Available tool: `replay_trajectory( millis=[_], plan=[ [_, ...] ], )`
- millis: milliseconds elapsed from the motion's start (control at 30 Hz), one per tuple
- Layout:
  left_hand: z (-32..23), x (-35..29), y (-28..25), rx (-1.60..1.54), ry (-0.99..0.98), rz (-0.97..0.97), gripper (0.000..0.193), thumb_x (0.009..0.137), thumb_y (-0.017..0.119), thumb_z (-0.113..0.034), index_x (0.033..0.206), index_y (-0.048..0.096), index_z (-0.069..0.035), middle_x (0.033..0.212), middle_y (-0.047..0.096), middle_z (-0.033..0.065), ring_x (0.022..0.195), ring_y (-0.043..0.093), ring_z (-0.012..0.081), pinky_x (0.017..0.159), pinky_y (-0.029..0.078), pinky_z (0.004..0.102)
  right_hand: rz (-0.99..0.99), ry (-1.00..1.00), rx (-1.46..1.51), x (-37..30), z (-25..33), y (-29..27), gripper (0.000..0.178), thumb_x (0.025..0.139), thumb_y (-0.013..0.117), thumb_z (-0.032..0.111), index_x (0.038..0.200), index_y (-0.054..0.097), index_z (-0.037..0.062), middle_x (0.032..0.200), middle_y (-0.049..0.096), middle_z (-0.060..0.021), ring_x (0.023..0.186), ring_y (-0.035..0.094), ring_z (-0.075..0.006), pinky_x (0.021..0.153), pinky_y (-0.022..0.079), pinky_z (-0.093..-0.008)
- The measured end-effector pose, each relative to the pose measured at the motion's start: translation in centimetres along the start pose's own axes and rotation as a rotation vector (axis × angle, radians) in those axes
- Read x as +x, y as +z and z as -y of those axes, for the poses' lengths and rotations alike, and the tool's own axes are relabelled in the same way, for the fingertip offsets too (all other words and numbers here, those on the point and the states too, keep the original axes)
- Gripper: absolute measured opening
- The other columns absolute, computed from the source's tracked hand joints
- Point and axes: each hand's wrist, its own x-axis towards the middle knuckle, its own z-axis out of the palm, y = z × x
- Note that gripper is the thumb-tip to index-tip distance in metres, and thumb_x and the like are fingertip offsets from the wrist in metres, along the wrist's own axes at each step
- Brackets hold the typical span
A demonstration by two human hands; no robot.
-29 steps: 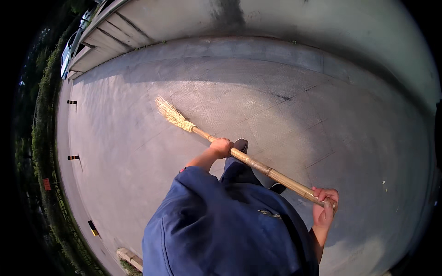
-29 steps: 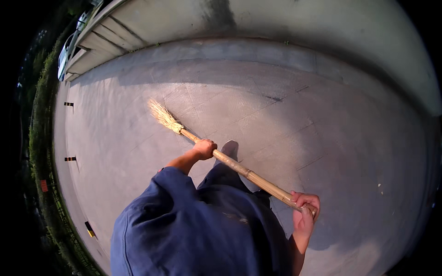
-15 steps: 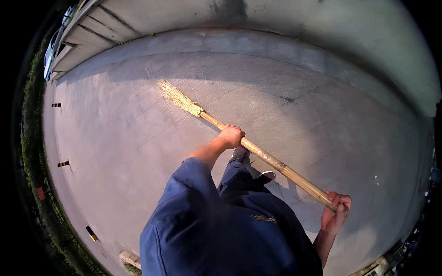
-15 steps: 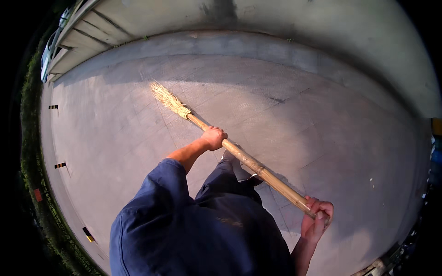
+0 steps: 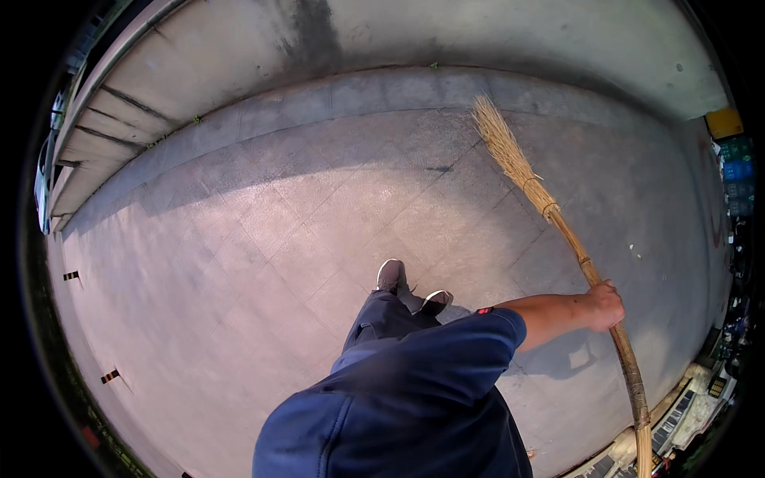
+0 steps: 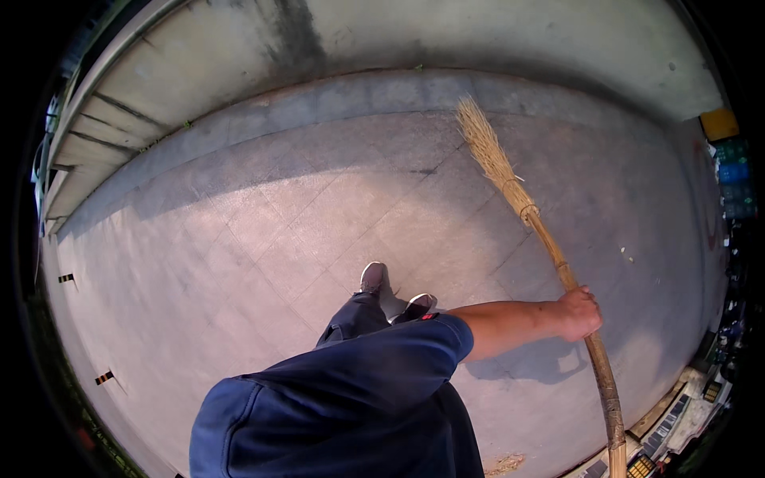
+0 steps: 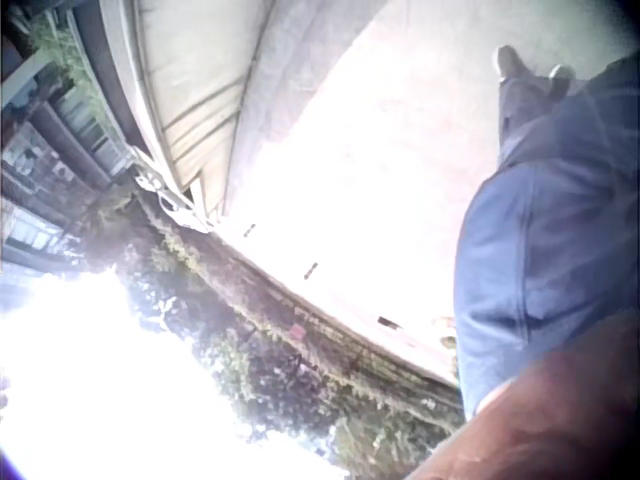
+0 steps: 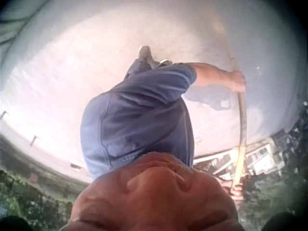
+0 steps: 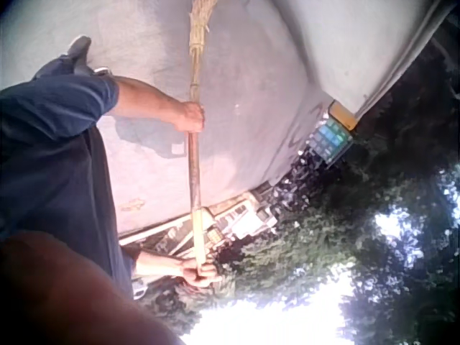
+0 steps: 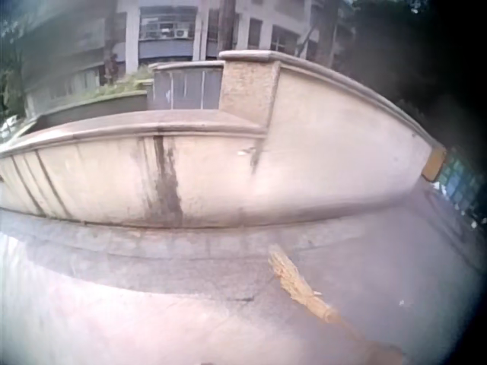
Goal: The person sweeps debris across the outdoor paved walkway using a broom.
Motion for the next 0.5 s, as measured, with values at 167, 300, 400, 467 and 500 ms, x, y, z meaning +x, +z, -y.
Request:
replay_trajectory(
  millis=[167,300,400,467,500],
  plan=[
    [3.2,-7.2,1.8,0.088,-0.265,0.256,0.01,0.066,0.058,-0.019,0.07,0.064,-0.011,0.072,0.062,0.0078,0.073,0.058,0.0242,0.076,0.039,0.0353,-0.12,-0.105,-0.591,-0.1,-10.8,-6.6,0.013,0.081,0.053,0.018,0.076,0.051,0.0065,0.062,0.044,-0.0038,0.061,0.044,-0.0165,0.066,0.04,-0.0313],
    [9.0,-18.4,1.0,0.153,-0.611,0.373,0.013,0.069,0.056,-0.017,0.077,0.064,-0.01,0.075,0.062,0.0082,0.078,0.06,0.0248,0.078,0.04,0.036,0.34,0.599,0.19,-4.8,-19.6,-2.2,0.015,0.083,0.052,0.019,0.088,0.047,0.0053,0.069,0.044,-0.0036,0.071,0.044,-0.0175,0.081,0.036,-0.0362],
    [11.0,-29.6,-0.3,0.165,-0.957,0.278,0.019,0.069,0.057,-0.021,0.084,0.063,-0.011,0.085,0.063,0.01,0.087,0.059,0.0267,0.084,0.038,0.0378,0.555,0.97,0.656,-9.3,-24.7,6.1,0.025,0.081,0.051,0.017,0.1,0.043,0.004,0.068,0.042,-0.0029,0.078,0.046,-0.0177,0.088,0.036,-0.0385],
    [10.9,-35.7,-2.3,0.164,-1.102,0.268,0.021,0.069,0.056,-0.02,0.087,0.062,-0.012,0.09,0.062,0.0093,0.091,0.058,0.0259,0.083,0.039,0.0392,0.687,1.004,0.693,-12.4,-24.2,11.7,0.024,0.081,0.053,0.018,0.1,0.044,0.0042,0.074,0.045,-0.0042,0.083,0.047,-0.0193,0.09,0.033,-0.0387],
    [10.6,-38.5,-3.1,0.192,-1.15,0.254,0.021,0.069,0.056,-0.02,0.087,0.061,-0.012,0.09,0.062,0.0091,0.091,0.058,0.0256,0.083,0.04,0.039,0.743,1.018,0.719,-13.7,-24.0,14.1,0.025,0.081,0.054,0.018,0.099,0.044,0.0045,0.074,0.046,-0.0046,0.083,0.047,-0.0196,0.09,0.033,-0.0397]
  ],
)
